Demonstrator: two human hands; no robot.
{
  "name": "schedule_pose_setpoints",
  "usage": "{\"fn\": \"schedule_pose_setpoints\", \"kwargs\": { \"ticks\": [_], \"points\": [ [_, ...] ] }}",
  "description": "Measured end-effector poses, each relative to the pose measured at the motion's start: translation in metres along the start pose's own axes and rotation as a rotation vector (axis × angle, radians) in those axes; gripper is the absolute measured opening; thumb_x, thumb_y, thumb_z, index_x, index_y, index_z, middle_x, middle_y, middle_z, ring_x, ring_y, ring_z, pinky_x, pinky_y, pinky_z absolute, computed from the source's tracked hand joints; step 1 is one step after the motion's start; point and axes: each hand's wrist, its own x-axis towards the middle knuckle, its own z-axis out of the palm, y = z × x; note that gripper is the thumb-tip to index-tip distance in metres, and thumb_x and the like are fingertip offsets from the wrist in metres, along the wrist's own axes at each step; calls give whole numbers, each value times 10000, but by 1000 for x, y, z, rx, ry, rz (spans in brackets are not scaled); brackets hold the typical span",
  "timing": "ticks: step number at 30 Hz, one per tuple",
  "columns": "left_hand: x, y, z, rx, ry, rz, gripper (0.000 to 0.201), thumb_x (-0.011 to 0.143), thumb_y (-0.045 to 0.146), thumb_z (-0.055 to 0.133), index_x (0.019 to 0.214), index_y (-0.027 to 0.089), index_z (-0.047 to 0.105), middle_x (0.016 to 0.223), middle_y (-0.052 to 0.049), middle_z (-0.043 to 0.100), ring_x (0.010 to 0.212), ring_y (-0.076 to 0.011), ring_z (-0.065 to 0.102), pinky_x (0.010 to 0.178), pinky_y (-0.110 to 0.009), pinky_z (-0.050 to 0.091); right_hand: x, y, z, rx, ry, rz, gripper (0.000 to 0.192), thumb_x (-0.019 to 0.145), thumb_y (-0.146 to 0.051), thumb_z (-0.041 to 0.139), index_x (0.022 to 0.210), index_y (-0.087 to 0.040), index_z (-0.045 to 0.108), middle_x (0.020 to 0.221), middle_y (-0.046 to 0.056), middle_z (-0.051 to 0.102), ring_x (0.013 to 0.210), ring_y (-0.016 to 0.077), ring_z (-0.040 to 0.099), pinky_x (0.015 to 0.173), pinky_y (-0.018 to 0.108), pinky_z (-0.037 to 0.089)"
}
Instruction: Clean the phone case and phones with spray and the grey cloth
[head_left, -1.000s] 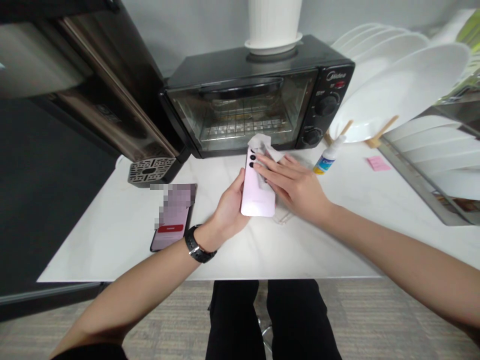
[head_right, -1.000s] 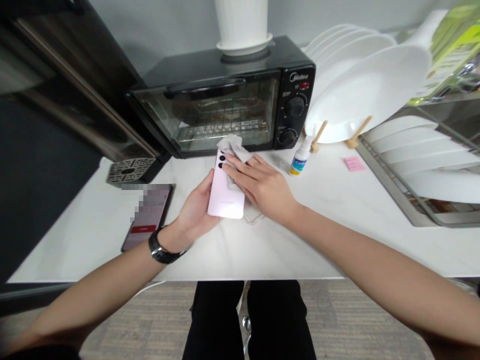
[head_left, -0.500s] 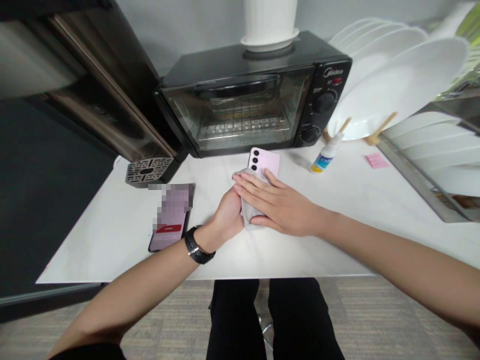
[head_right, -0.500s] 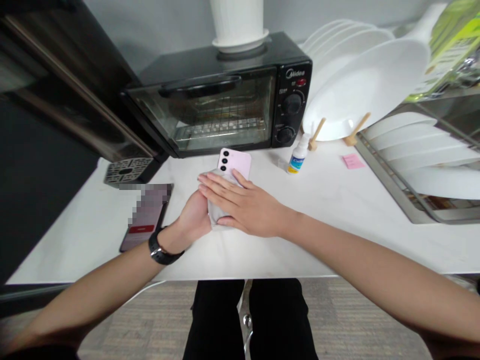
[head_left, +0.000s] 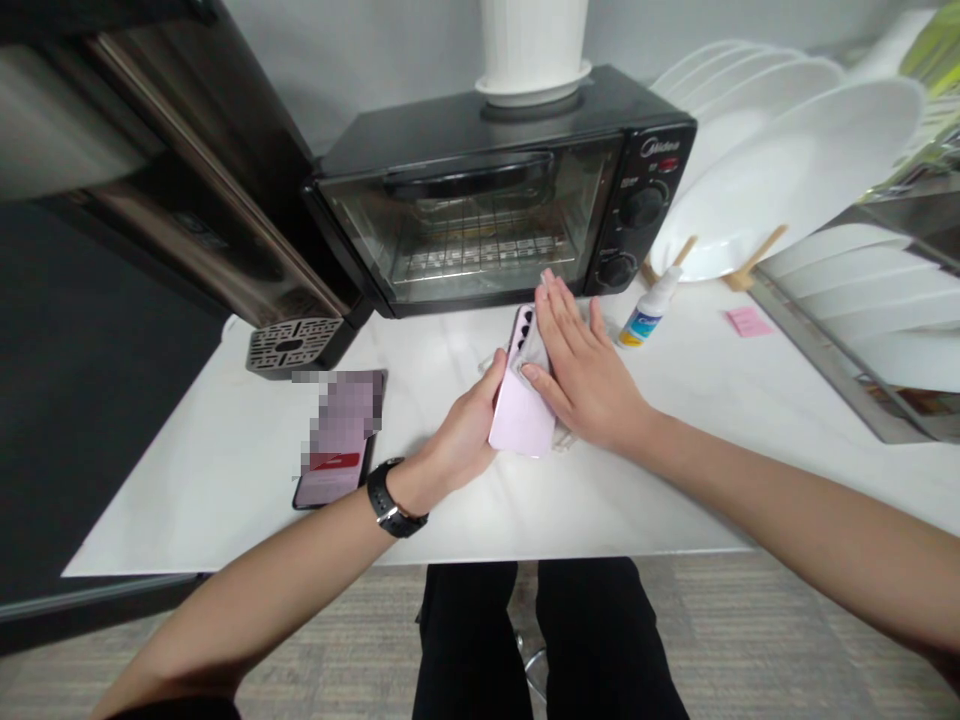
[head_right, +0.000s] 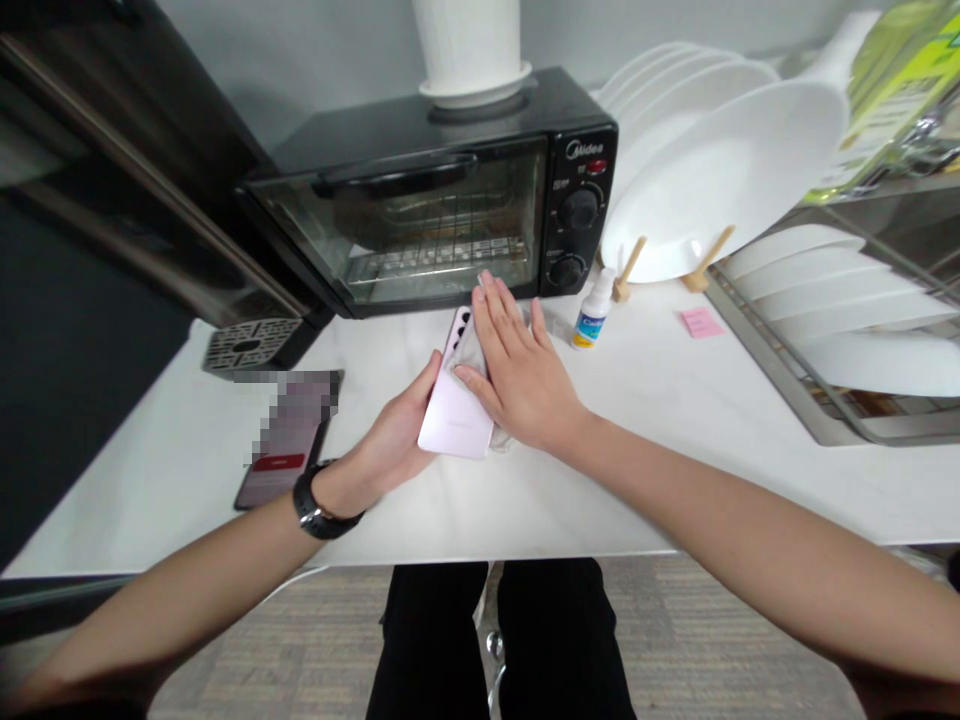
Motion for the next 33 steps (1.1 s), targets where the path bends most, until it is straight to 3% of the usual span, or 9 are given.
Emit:
{"fn": "schedule_pose_setpoints", "kwargs": {
  "ticks": [5,9,14,16,20,23,27,30,33],
  "points": [
    [-5,1,4,61,49,-39,433,1179,419,449,1345,203,785,1000,-52,874,1054,-251,821,928,-325,625,2,-6,-7,73,-12,-114,791,1190,-441,321,1799,-171,-106,1876,208,89,1753,332,90,1381,719,198],
    [-4,3,1,-23,75,38,396,1180,380,452,1297,237,803,1188,-24,870,1232,-227,780,1032,-304,617,1,-17,-11,69,-72,-307,776,1189,-423,356,1801,-107,0,1858,214,183,1748,321,154,1404,668,200],
    [-1,8,-2,-140,187,97,461,1185,439,434,1318,177,788,1194,-49,868,1320,-208,757,1158,-300,586,-1,-25,-11,10,-135,-443,780,1177,-402,435,1792,-73,84,1840,191,253,1739,288,222,1429,595,195],
    [0,12,-2,-194,191,162,495,1179,472,448,1381,140,755,1258,-74,853,1330,-221,756,1189,-304,575,-2,-24,-9,-6,-113,-420,778,1179,-405,427,1796,-92,72,1837,186,272,1731,288,253,1421,614,209],
    [4,14,-2,-209,117,255,483,1186,460,415,1465,217,726,1366,-35,822,1366,-213,735,1210,-311,570,-2,-16,-5,-38,-62,-266,833,1169,-469,426,1798,-82,40,1837,239,241,1730,347,243,1392,697,203],
    [3,9,-1,-127,16,155,502,1178,481,412,1499,242,714,1370,-48,820,1377,-260,729,1238,-403,563,-2,-7,-4,-58,-38,-118,835,1174,-489,373,1799,-85,-7,1848,261,183,1742,373,174,1380,732,180],
    [-4,3,3,22,31,12,478,1167,453,474,1407,165,771,1253,-93,854,1285,-278,773,1142,-359,606,0,-2,-4,-36,19,34,852,1174,-546,306,1796,-126,-98,1872,243,100,1748,381,105,1377,740,172],
    [-9,4,6,67,50,-27,436,1155,442,513,1345,182,806,1153,-71,875,1251,-304,787,1071,-353,627,2,-3,-7,11,22,-1,866,1170,-569,308,1792,-173,-147,1887,203,55,1751,377,72,1380,744,154],
    [-10,5,7,33,27,-8,380,1161,381,494,1358,277,802,1187,-15,873,1305,-298,762,1102,-390,624,3,-9,-12,58,-30,-107,858,1176,-550,314,1789,-178,-157,1883,202,40,1753,357,45,1379,737,170]
  ]
}}
